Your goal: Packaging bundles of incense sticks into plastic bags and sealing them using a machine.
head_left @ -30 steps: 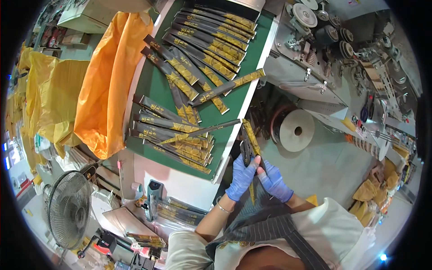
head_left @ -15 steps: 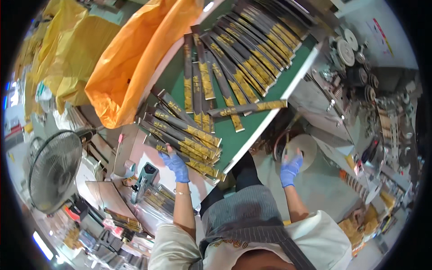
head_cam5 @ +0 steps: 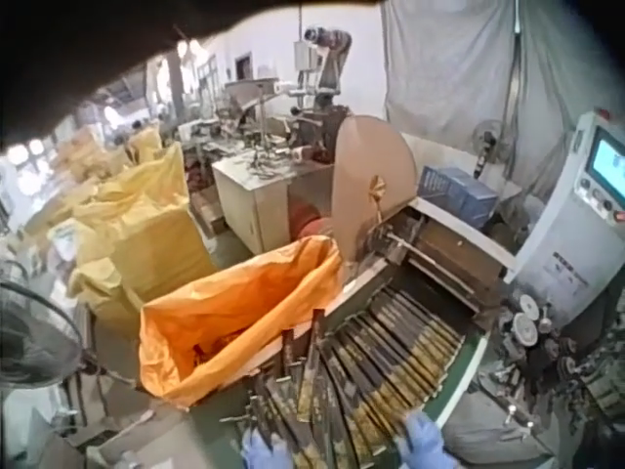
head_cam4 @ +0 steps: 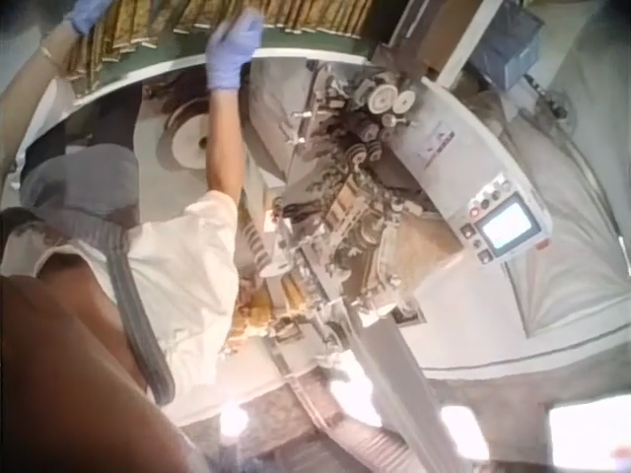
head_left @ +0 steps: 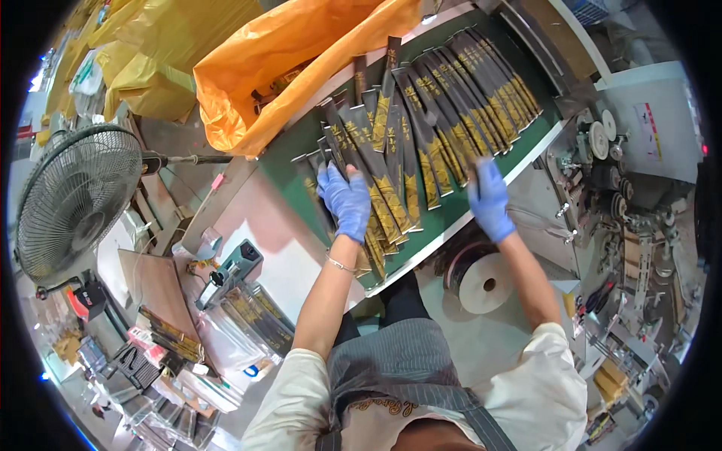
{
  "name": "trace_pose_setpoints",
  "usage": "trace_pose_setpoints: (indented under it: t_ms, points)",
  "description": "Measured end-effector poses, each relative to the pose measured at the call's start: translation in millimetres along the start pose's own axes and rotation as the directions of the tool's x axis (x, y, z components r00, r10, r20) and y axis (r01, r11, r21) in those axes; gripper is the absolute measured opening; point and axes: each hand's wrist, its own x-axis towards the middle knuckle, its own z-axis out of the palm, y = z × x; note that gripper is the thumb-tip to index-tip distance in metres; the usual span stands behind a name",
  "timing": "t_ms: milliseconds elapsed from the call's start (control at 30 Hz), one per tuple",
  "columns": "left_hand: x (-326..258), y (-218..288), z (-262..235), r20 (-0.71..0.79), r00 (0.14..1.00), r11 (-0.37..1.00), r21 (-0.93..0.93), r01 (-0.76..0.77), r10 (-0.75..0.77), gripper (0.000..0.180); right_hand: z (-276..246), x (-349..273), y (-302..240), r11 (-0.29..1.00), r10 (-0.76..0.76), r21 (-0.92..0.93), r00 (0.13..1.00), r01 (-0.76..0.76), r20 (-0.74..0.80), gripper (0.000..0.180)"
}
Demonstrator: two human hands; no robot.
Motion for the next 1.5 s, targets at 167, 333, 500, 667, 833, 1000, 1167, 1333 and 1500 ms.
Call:
trace_pose_setpoints:
  t_ms: [167,333,500,667,833,1000,1167,1333,1500]
  points:
    - [7.5,22.9,-7.0,0.138,0.989,0.991,0.131,0.041,-0.059,0.049,-11.3,108.3,128.4,0.899,0.218,-0.348,0.961,-0.266,-0.171,0.026]
    - [-14.8,-85.6,-20.0,-0.174,0.985,0.993,0.116,0.021,-0.001,0.054,-6.1,147.4,216.8,0.601,0.452,-0.630,0.859,-0.493,-0.241,0.047]
    - [-15.9,-55.8,-12.6,-0.126,0.966,0.973,0.013,0.229,-0.226,0.051,42.1,145.0,198.6,0.696,0.400,-0.610,0.910,-0.380,-0.111,0.061]
    - [-1.0,-38.8,-22.4,-0.174,0.958,0.963,0.109,0.248,-0.228,0.052,102.6,116.0,40.4,0.829,0.303,-0.476,0.951,-0.293,-0.058,0.064]
    - [4.0,-85.1,-39.0,0.045,0.969,0.877,-0.416,0.239,-0.243,0.088,138.8,70.0,-92.8,0.955,0.199,-0.236,0.979,-0.181,0.053,0.063]
    - [13.8,-112.9,-69.3,0.375,0.924,0.287,-0.880,0.379,-0.070,0.089,167.1,14.2,-187.4,0.983,0.168,0.039,0.970,-0.177,0.175,0.058]
    - [-29.9,-184.2,-118.0,0.481,0.861,0.074,-0.864,0.497,-0.165,0.078,197.2,-45.7,-264.7,0.920,0.157,0.287,0.921,-0.267,0.356,0.053]
    - [-64.9,-250.6,-117.4,0.294,0.890,0.690,-0.561,0.456,-0.349,0.087,302.9,-136.3,-265.8,0.837,0.336,0.277,0.843,-0.472,0.420,0.056]
    - [-94.5,-310.7,-127.1,0.257,0.958,0.960,-0.213,0.183,-0.125,0.086,315.1,-142.1,-270.7,0.955,0.237,0.076,0.892,-0.286,0.384,0.057]
